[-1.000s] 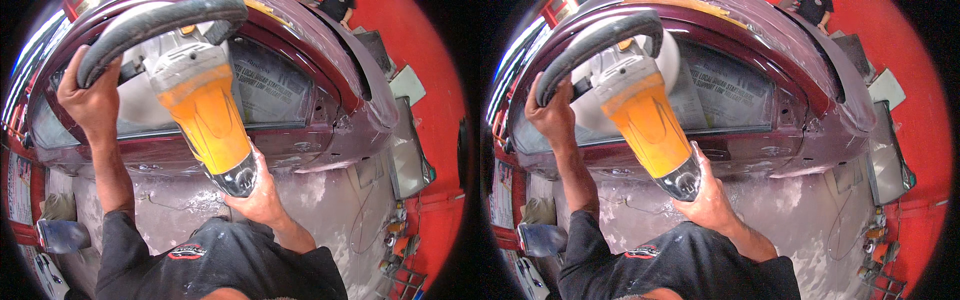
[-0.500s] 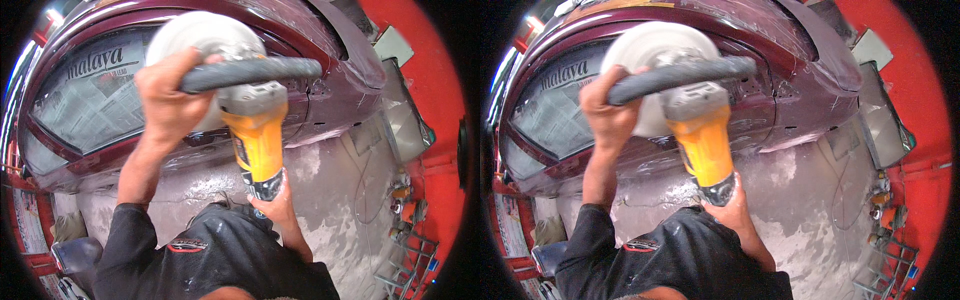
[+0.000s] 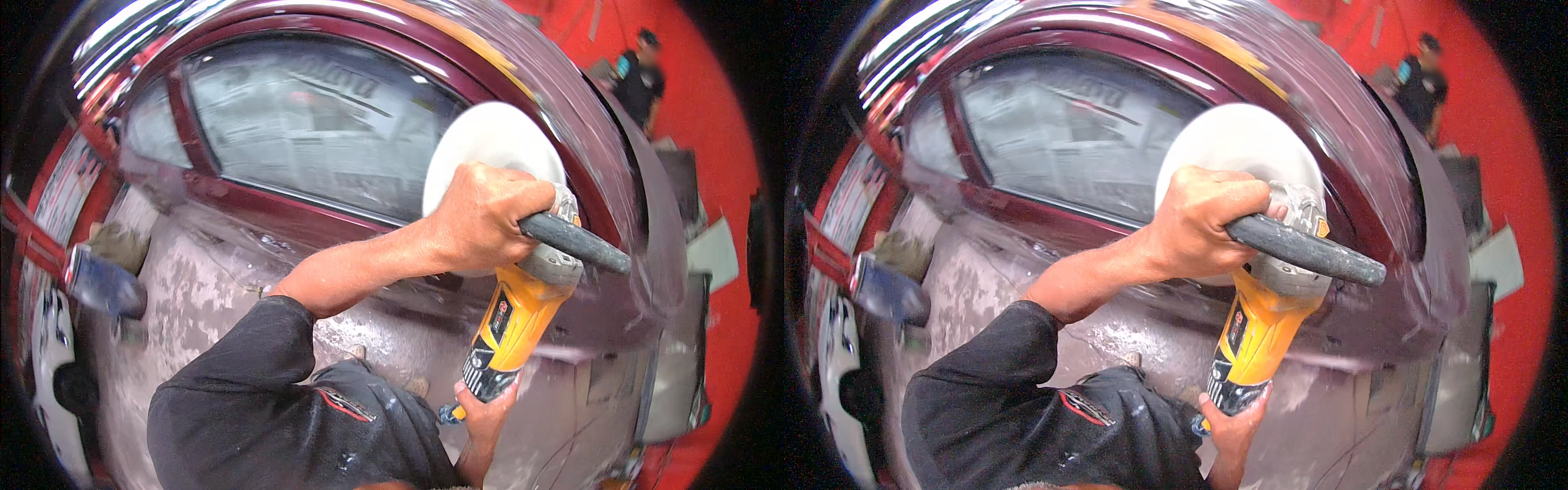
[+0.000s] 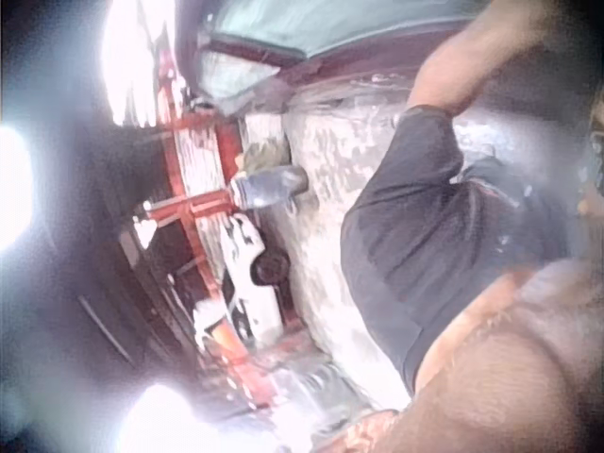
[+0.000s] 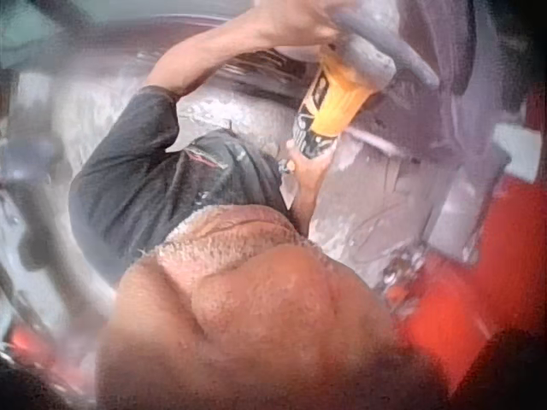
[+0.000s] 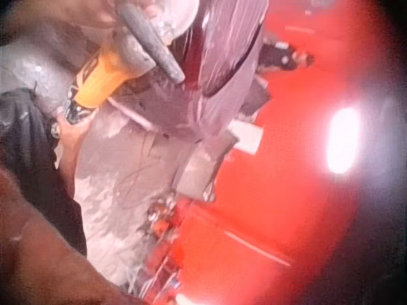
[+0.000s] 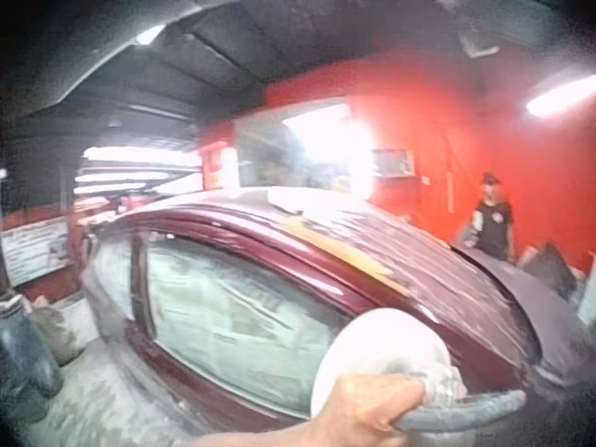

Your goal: The person applies a white polishing compound by hand to the rear quarter panel and trunk of a maroon sedan, then uses a yellow orbital polisher to buff the treated areas. The person moves around the vehicle to reach different sections while holding a small container of compound.

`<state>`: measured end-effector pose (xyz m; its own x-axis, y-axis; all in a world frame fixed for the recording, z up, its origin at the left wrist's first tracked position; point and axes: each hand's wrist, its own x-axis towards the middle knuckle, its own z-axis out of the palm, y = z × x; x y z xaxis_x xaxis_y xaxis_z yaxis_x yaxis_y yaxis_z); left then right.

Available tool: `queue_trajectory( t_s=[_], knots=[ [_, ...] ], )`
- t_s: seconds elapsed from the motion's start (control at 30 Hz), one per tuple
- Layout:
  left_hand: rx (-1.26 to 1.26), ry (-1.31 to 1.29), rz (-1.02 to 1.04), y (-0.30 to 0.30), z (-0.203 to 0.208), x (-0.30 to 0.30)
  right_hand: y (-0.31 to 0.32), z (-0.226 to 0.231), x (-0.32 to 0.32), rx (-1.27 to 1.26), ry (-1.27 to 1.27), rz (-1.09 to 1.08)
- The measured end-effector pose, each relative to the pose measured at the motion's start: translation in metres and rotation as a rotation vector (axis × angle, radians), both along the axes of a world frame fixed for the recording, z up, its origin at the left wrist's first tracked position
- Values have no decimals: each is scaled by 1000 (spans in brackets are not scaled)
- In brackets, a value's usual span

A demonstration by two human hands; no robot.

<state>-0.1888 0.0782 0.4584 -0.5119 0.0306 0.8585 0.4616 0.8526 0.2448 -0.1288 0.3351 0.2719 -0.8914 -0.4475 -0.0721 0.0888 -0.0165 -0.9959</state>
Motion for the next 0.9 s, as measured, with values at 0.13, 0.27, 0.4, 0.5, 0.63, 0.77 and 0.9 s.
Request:
queue_trajectory(
  t_s=[0.13,0.27,0.4,0.5,0.63,0.77,0.9],
  knots=[
    [-76,145,224,-17,49,46,-17,49,-7,-12,95,110],
    [-147,257,360,-56,84,92,-52,97,-5,-9,209,300],
    [-41,275,529,-151,123,159,-151,139,11,-122,402,447],
    [110,376,455,-223,131,196,-207,163,26,-164,389,531],
    [264,487,624,-268,155,230,-268,179,35,-218,529,604],
    [414,544,492,-299,180,245,-301,204,54,-207,430,619],
    [363,466,368,-322,200,243,-309,212,59,-285,417,623]
  ],
)
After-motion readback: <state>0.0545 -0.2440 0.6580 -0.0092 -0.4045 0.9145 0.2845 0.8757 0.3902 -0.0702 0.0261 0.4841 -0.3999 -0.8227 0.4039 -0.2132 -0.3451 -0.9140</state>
